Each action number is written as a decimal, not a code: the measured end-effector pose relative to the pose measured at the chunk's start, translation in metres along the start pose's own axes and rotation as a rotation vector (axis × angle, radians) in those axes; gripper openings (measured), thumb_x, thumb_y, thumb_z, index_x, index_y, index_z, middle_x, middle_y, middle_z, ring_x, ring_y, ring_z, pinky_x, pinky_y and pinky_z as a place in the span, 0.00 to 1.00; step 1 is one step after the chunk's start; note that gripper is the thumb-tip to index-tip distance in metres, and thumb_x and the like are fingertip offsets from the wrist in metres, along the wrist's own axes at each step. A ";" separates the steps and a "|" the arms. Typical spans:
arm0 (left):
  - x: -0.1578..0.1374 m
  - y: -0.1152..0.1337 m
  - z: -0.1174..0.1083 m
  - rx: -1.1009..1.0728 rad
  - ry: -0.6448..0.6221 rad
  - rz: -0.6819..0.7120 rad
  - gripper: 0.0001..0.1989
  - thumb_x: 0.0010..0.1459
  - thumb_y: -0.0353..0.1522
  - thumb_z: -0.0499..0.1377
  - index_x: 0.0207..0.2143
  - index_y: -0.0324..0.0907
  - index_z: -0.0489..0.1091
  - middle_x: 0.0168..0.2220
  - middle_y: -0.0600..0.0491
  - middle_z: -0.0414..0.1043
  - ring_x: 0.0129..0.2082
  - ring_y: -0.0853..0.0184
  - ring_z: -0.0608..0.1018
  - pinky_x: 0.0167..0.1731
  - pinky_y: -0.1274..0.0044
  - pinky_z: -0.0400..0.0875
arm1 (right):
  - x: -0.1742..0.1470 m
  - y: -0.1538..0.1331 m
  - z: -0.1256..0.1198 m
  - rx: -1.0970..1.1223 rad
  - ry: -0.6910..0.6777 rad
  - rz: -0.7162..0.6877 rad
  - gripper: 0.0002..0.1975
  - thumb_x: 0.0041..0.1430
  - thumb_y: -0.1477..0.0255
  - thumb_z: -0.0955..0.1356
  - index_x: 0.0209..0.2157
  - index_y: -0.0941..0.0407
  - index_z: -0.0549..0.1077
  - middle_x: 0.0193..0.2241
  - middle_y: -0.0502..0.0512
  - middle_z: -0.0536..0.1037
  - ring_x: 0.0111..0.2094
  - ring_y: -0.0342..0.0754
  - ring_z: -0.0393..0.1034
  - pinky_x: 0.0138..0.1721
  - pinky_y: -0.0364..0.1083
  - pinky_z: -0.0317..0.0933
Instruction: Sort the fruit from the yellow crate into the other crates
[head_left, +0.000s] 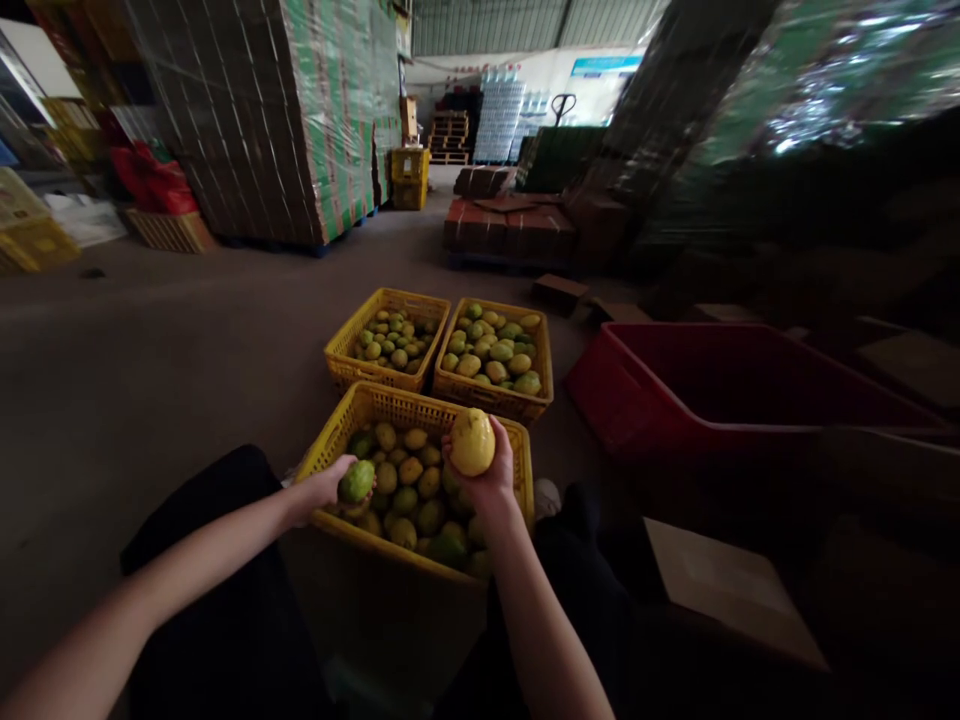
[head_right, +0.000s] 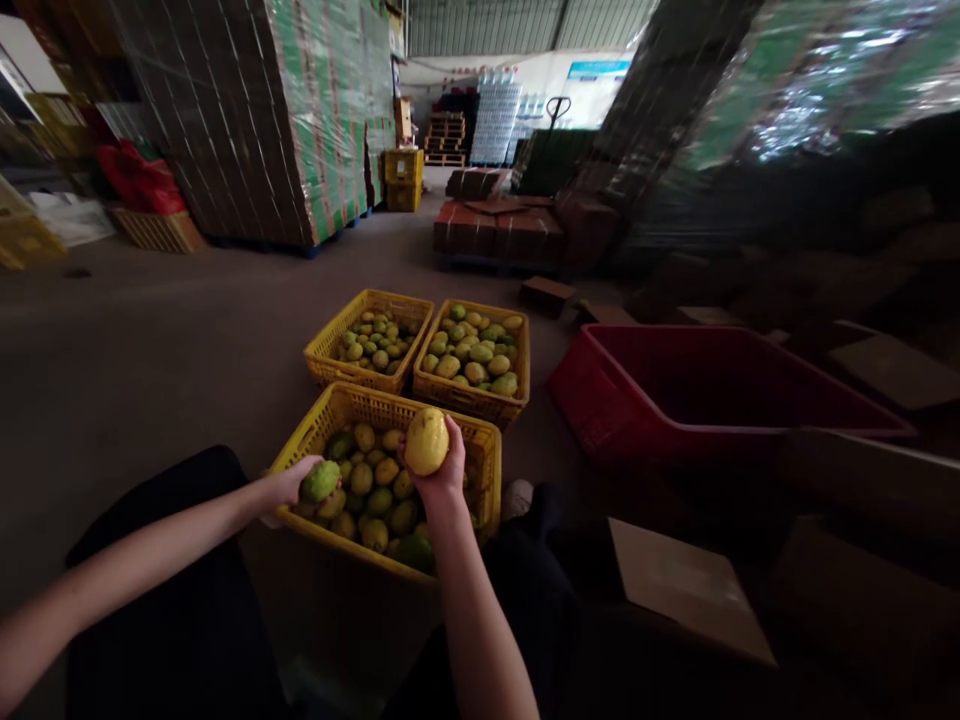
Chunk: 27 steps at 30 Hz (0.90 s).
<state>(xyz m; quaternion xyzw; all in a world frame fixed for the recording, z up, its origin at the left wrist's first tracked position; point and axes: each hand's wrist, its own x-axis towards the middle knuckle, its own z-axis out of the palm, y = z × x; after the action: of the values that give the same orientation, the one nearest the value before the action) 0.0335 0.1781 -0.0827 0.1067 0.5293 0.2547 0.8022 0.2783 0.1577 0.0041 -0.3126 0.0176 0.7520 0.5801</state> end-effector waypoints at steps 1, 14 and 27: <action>0.000 0.016 0.008 0.003 0.049 0.029 0.19 0.61 0.37 0.48 0.47 0.35 0.68 0.26 0.46 0.74 0.17 0.62 0.74 0.18 0.73 0.69 | -0.001 0.000 0.000 -0.007 0.018 0.000 0.11 0.55 0.61 0.65 0.32 0.54 0.71 0.22 0.54 0.79 0.23 0.49 0.74 0.21 0.46 0.69; -0.025 0.108 0.037 0.966 0.089 0.449 0.18 0.58 0.42 0.54 0.42 0.39 0.75 0.43 0.43 0.79 0.38 0.64 0.81 0.38 0.75 0.72 | -0.019 -0.009 -0.011 -0.090 0.137 -0.036 0.10 0.59 0.63 0.65 0.31 0.55 0.72 0.21 0.52 0.78 0.20 0.47 0.73 0.22 0.45 0.70; -0.028 0.045 -0.017 1.774 0.030 0.442 0.25 0.57 0.43 0.56 0.53 0.42 0.73 0.57 0.41 0.71 0.58 0.52 0.72 0.57 0.67 0.62 | -0.011 0.057 -0.092 -0.332 0.331 0.234 0.12 0.57 0.62 0.69 0.23 0.54 0.71 0.18 0.54 0.76 0.18 0.47 0.72 0.18 0.44 0.68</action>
<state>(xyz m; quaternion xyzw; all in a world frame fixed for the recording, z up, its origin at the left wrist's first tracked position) -0.0043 0.2003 -0.0475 0.7798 0.5089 -0.0963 0.3518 0.2711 0.0937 -0.0830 -0.5182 0.0246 0.7452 0.4189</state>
